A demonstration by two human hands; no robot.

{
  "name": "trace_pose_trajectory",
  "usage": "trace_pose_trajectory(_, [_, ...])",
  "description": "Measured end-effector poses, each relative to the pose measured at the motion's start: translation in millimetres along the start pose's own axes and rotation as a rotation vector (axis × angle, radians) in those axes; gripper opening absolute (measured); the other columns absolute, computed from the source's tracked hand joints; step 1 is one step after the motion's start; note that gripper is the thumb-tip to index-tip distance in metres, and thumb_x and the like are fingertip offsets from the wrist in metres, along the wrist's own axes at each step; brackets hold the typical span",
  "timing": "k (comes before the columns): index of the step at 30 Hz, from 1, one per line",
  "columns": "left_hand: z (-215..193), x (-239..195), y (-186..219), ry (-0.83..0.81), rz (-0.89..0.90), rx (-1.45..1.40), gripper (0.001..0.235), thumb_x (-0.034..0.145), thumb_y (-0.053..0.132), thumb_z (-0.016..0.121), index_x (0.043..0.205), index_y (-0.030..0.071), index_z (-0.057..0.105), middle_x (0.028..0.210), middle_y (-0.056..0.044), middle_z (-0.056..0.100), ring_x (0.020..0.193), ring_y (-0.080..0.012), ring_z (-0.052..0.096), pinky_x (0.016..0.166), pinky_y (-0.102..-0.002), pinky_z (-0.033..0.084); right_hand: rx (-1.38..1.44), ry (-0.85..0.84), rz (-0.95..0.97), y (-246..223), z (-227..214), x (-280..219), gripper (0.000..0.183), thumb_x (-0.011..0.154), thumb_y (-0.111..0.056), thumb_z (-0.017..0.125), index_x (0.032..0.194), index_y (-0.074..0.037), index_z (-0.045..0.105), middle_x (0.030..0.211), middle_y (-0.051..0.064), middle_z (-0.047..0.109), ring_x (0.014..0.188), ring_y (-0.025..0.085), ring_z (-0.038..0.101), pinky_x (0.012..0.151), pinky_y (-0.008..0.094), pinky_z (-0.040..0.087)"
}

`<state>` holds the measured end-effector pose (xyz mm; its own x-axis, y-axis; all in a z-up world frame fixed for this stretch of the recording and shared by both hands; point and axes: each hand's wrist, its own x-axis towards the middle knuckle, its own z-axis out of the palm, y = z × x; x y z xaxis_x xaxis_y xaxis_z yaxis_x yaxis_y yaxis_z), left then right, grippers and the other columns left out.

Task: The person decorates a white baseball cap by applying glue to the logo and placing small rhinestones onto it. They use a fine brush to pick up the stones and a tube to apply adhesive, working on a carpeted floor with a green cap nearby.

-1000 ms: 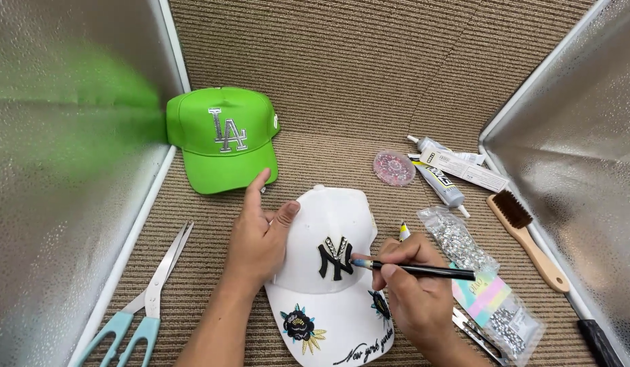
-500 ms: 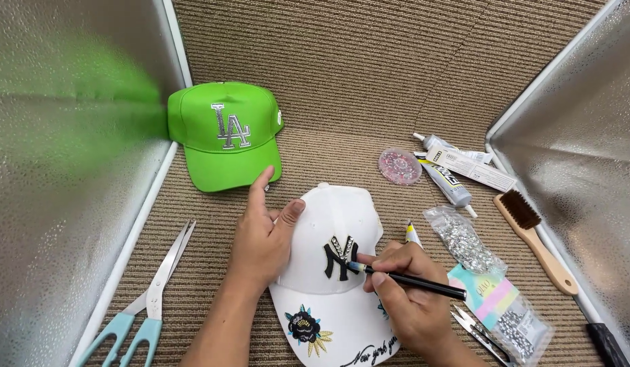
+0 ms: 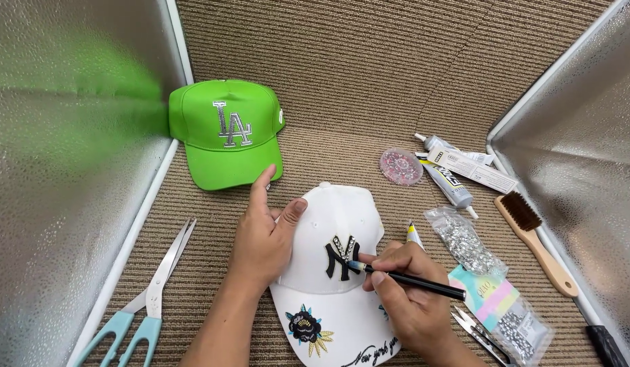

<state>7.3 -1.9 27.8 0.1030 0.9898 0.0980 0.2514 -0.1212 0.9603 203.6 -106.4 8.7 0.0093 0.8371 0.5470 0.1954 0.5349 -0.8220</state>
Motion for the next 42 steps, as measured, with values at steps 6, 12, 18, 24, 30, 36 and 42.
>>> trace_pose_trajectory(6, [0.1, 0.2, -0.2, -0.004, 0.005, 0.006, 0.085, 0.086, 0.052, 0.05, 0.156, 0.009, 0.028, 0.095, -0.022, 0.079, 0.074, -0.0256, 0.081, 0.058, -0.038, 0.064, -0.048, 0.005, -0.018, -3.6, 2.3, 2.5, 0.006, 0.085, 0.0, 0.06, 0.089, -0.004, 0.059, 0.075, 0.008, 0.063, 0.073, 0.016, 0.067, 0.096, 0.04, 0.062])
trace_pose_trajectory(12, [-0.4, -0.1, 0.1, 0.004, 0.017, 0.026, 0.085, 0.086, 0.053, 0.049, 0.156, 0.009, 0.028, 0.081, -0.018, 0.079, 0.063, -0.0227, 0.078, 0.053, -0.037, 0.06, -0.062, -0.002, -0.019, -3.9, 1.9, 2.9, 0.007, 0.085, 0.002, 0.06, 0.09, -0.003, 0.059, 0.077, 0.008, 0.063, 0.074, 0.016, 0.068, 0.101, 0.04, 0.061])
trace_pose_trajectory(18, [-0.6, 0.2, 1.4, 0.0, 0.0, 0.025, 0.086, 0.086, 0.053, 0.048, 0.156, 0.009, 0.027, 0.085, -0.02, 0.08, 0.067, -0.0237, 0.08, 0.055, -0.037, 0.062, -0.082, -0.006, -0.043, -6.5, 3.5, 6.0, 0.007, 0.085, 0.001, 0.061, 0.089, -0.004, 0.059, 0.073, 0.007, 0.064, 0.071, 0.014, 0.066, 0.1, 0.04, 0.062])
trace_pose_trajectory(24, [-0.8, -0.7, 3.7, -0.009, -0.026, 0.04, 0.087, 0.084, 0.056, 0.047, 0.157, 0.012, 0.026, 0.088, -0.019, 0.08, 0.069, -0.0243, 0.08, 0.056, -0.037, 0.062, -0.008, 0.019, -0.014, 0.1, -0.4, -0.8, 0.007, 0.086, 0.001, 0.06, 0.091, -0.003, 0.058, 0.084, 0.012, 0.063, 0.072, 0.017, 0.069, 0.082, 0.035, 0.064])
trace_pose_trajectory(30, [-0.6, -0.7, 3.7, -0.006, -0.026, 0.036, 0.088, 0.084, 0.056, 0.048, 0.157, 0.012, 0.027, 0.084, -0.018, 0.08, 0.064, -0.0235, 0.079, 0.055, -0.037, 0.059, -0.082, -0.01, -0.068, -6.4, 2.1, 5.2, 0.011, 0.082, 0.005, 0.059, 0.088, -0.003, 0.059, 0.071, 0.008, 0.064, 0.072, 0.016, 0.068, 0.098, 0.038, 0.062])
trace_pose_trajectory(36, [0.0, -0.1, 1.4, -0.009, 0.004, 0.011, 0.085, 0.086, 0.051, 0.049, 0.156, 0.01, 0.025, 0.093, -0.024, 0.079, 0.071, -0.0256, 0.082, 0.056, -0.037, 0.065, -0.101, -0.017, -0.067, -6.6, 1.8, 6.2, 0.009, 0.083, 0.004, 0.06, 0.089, -0.003, 0.06, 0.069, 0.007, 0.064, 0.073, 0.016, 0.068, 0.098, 0.038, 0.063])
trace_pose_trajectory(42, [-0.6, -0.7, 3.4, -0.01, -0.018, 0.012, 0.088, 0.084, 0.055, 0.047, 0.157, 0.011, 0.026, 0.096, -0.025, 0.078, 0.076, -0.0273, 0.082, 0.061, -0.039, 0.066, -0.098, -0.016, -0.053, -3.7, 1.3, 4.6, 0.01, 0.083, 0.004, 0.06, 0.09, -0.003, 0.06, 0.072, 0.007, 0.064, 0.078, 0.017, 0.07, 0.099, 0.038, 0.062])
